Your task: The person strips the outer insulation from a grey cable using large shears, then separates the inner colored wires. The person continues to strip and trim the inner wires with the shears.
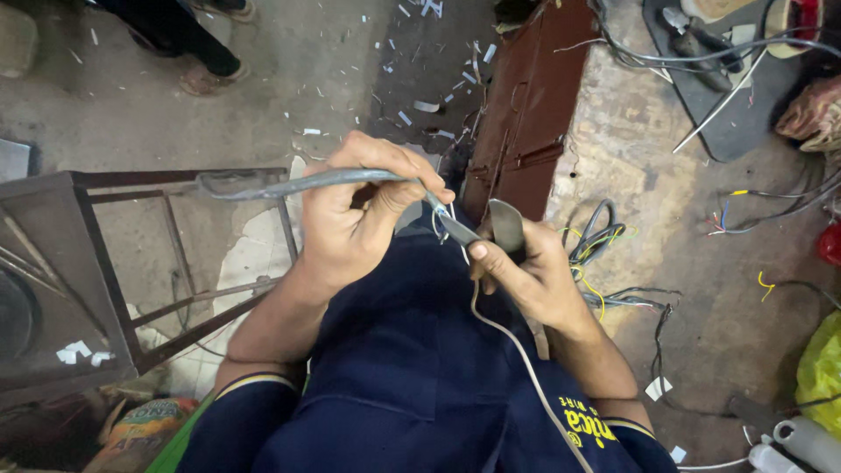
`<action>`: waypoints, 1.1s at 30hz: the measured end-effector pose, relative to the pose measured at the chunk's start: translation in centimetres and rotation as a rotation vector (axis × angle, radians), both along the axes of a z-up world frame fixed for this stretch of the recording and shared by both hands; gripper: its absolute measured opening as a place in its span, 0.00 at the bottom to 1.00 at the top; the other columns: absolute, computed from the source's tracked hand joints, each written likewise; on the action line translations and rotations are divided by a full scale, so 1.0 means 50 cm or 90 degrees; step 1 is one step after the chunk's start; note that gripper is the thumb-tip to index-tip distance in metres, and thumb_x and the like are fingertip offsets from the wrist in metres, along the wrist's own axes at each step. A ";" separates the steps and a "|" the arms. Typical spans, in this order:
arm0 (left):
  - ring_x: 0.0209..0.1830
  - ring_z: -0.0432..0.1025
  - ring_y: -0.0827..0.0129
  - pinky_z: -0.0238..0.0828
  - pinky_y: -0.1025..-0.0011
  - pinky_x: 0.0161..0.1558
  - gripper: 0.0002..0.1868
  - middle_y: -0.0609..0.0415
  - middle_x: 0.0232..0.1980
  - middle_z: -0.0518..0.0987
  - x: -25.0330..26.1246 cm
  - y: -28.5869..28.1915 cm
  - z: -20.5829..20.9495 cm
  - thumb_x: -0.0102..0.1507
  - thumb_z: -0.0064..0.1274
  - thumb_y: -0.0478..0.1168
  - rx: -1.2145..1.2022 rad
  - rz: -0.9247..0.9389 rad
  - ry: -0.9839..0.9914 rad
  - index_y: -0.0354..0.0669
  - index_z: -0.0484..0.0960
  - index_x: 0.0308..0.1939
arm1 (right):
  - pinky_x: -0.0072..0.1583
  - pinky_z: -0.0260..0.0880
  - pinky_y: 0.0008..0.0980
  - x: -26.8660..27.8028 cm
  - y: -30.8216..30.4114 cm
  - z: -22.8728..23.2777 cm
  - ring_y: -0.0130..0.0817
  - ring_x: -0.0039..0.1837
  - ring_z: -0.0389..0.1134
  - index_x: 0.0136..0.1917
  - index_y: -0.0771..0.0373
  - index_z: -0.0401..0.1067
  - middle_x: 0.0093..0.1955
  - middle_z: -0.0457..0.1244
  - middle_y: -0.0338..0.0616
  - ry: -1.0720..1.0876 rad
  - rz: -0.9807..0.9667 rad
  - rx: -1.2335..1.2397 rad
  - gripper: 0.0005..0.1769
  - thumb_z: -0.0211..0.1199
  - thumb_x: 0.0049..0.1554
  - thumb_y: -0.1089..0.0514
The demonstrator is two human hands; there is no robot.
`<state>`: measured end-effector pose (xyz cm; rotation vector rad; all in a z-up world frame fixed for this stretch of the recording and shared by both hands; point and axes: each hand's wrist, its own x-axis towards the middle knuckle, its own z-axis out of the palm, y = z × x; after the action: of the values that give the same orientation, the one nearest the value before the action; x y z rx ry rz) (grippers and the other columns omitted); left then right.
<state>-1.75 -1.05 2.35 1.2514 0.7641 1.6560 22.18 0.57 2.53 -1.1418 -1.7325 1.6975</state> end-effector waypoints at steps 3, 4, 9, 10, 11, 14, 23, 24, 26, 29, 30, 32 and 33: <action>0.44 0.82 0.62 0.83 0.71 0.48 0.06 0.42 0.43 0.83 0.003 -0.004 0.005 0.75 0.54 0.31 0.009 0.030 0.045 0.35 0.71 0.50 | 0.34 0.64 0.23 -0.002 -0.003 0.003 0.21 0.30 0.64 0.45 0.66 0.71 0.32 0.66 0.37 -0.002 -0.010 -0.031 0.12 0.61 0.64 0.54; 0.44 0.82 0.63 0.83 0.71 0.47 0.06 0.42 0.43 0.83 0.003 -0.005 0.006 0.74 0.54 0.31 0.009 0.042 0.063 0.35 0.71 0.49 | 0.33 0.63 0.23 -0.003 -0.004 0.003 0.21 0.30 0.64 0.45 0.65 0.70 0.32 0.66 0.37 -0.008 -0.012 -0.035 0.12 0.61 0.64 0.54; 0.44 0.82 0.65 0.82 0.73 0.47 0.05 0.43 0.44 0.84 0.004 -0.014 0.011 0.73 0.56 0.30 0.008 0.087 0.151 0.33 0.75 0.47 | 0.33 0.61 0.23 -0.005 -0.001 -0.002 0.20 0.30 0.62 0.44 0.65 0.70 0.31 0.64 0.36 -0.011 -0.021 -0.059 0.13 0.62 0.64 0.54; 0.44 0.82 0.65 0.83 0.73 0.47 0.04 0.43 0.45 0.84 0.005 -0.016 0.012 0.73 0.56 0.30 0.000 0.090 0.149 0.33 0.75 0.47 | 0.32 0.60 0.23 -0.005 -0.001 -0.003 0.20 0.30 0.62 0.44 0.65 0.70 0.31 0.64 0.36 -0.009 -0.016 -0.057 0.13 0.62 0.64 0.54; 0.43 0.82 0.65 0.83 0.73 0.46 0.04 0.43 0.46 0.84 0.007 -0.018 0.012 0.73 0.55 0.30 -0.007 0.093 0.147 0.33 0.76 0.47 | 0.32 0.60 0.23 -0.005 0.000 -0.005 0.20 0.29 0.61 0.44 0.65 0.70 0.30 0.64 0.36 -0.007 -0.010 -0.054 0.13 0.62 0.64 0.54; 0.41 0.83 0.66 0.83 0.74 0.45 0.02 0.43 0.48 0.85 0.008 -0.020 0.013 0.73 0.55 0.29 -0.008 0.091 0.152 0.33 0.77 0.47 | 0.32 0.59 0.23 -0.004 0.003 -0.007 0.20 0.30 0.60 0.44 0.65 0.70 0.31 0.64 0.36 0.009 -0.003 -0.050 0.12 0.62 0.64 0.55; 0.41 0.83 0.67 0.84 0.76 0.44 0.03 0.43 0.47 0.85 0.007 -0.024 0.016 0.72 0.56 0.27 -0.024 0.066 0.165 0.32 0.77 0.47 | 0.35 0.62 0.24 0.002 -0.001 0.001 0.19 0.32 0.62 0.41 0.65 0.72 0.29 0.64 0.35 -0.090 -0.009 0.042 0.11 0.64 0.62 0.57; 0.41 0.83 0.67 0.84 0.76 0.44 0.02 0.43 0.47 0.85 0.007 -0.024 0.016 0.72 0.55 0.27 -0.029 0.058 0.162 0.32 0.78 0.47 | 0.36 0.63 0.24 0.002 -0.001 0.002 0.19 0.33 0.63 0.41 0.65 0.72 0.30 0.64 0.35 -0.089 -0.007 0.054 0.11 0.65 0.62 0.57; 0.40 0.83 0.66 0.83 0.76 0.44 0.03 0.43 0.46 0.84 0.008 -0.025 0.016 0.72 0.56 0.26 -0.012 0.066 0.190 0.32 0.78 0.47 | 0.36 0.63 0.24 0.006 -0.001 0.001 0.20 0.33 0.63 0.41 0.65 0.72 0.30 0.64 0.35 -0.090 0.000 0.049 0.11 0.64 0.62 0.57; 0.41 0.83 0.66 0.84 0.76 0.44 0.02 0.43 0.46 0.84 0.012 -0.023 0.015 0.71 0.56 0.26 -0.010 0.074 0.211 0.31 0.78 0.46 | 0.36 0.64 0.24 0.008 0.001 -0.008 0.20 0.33 0.64 0.41 0.65 0.72 0.30 0.64 0.34 -0.076 0.001 0.048 0.11 0.64 0.63 0.57; 0.41 0.83 0.66 0.84 0.75 0.44 0.02 0.43 0.47 0.84 0.015 -0.022 0.015 0.72 0.55 0.25 -0.014 0.076 0.215 0.31 0.78 0.47 | 0.37 0.64 0.24 0.009 0.000 -0.011 0.20 0.33 0.64 0.42 0.65 0.71 0.30 0.64 0.34 -0.068 -0.001 0.049 0.11 0.64 0.63 0.57; 0.40 0.83 0.66 0.84 0.75 0.43 0.04 0.44 0.46 0.84 0.023 -0.022 0.014 0.70 0.58 0.26 -0.022 0.093 0.205 0.32 0.78 0.46 | 0.37 0.63 0.24 0.009 -0.005 -0.019 0.20 0.34 0.64 0.42 0.65 0.71 0.30 0.64 0.35 -0.067 -0.009 0.079 0.11 0.64 0.64 0.57; 0.40 0.83 0.66 0.83 0.75 0.43 0.05 0.44 0.46 0.84 0.027 -0.021 0.013 0.70 0.59 0.27 -0.024 0.102 0.200 0.32 0.78 0.46 | 0.38 0.63 0.24 0.008 -0.007 -0.023 0.20 0.34 0.64 0.42 0.65 0.71 0.31 0.64 0.35 -0.067 -0.013 0.096 0.11 0.63 0.64 0.58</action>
<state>-0.39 -2.08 3.01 1.4749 1.1053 1.5796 22.59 0.24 1.37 -1.1941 -1.8703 1.4908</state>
